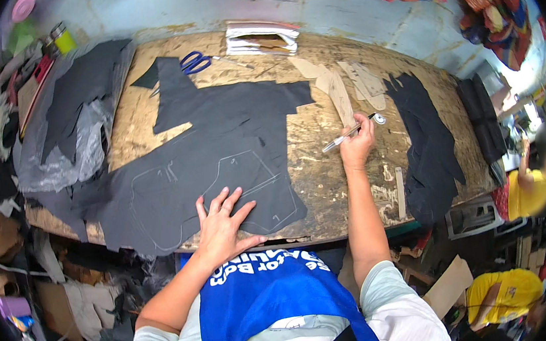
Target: The person uses a white marker and a wooden pattern piece to trace outlines onto a large piece of dark fabric laid on a worktable. The person repositions the pattern and fabric several times to mark multiple sections.
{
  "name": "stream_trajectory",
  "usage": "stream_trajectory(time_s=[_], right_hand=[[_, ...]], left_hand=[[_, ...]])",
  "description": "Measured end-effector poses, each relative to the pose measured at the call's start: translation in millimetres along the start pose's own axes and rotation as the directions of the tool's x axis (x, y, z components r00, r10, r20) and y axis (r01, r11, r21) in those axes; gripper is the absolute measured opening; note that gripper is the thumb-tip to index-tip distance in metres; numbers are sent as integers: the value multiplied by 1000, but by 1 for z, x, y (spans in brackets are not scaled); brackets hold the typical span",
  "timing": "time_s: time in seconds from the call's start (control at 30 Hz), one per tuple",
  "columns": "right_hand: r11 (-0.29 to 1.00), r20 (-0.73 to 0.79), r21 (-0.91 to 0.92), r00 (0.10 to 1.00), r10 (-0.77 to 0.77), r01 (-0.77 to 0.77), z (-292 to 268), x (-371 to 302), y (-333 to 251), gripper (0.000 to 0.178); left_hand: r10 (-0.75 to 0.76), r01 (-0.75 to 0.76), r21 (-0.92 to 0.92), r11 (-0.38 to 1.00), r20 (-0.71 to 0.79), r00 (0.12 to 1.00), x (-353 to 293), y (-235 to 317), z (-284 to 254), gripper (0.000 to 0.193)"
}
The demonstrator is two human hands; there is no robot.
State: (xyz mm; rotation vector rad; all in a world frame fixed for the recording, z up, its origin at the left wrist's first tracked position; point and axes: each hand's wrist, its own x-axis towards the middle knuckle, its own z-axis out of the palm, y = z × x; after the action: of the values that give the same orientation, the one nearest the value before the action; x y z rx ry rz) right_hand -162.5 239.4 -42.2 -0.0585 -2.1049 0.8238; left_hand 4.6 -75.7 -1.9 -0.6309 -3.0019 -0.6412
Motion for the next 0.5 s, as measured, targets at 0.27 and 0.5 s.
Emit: stream_trajectory(time_s=[0.27, 0.5], right_hand=[[938, 3, 226, 963, 269, -263, 10, -2, 34, 40], [880, -73, 370, 934, 349, -300, 12, -1, 35, 43]], left_hand=[[104, -115, -131, 985, -82, 991, 5, -7, 2, 53], [73, -107, -216, 970, -157, 985, 21, 2, 17, 19]])
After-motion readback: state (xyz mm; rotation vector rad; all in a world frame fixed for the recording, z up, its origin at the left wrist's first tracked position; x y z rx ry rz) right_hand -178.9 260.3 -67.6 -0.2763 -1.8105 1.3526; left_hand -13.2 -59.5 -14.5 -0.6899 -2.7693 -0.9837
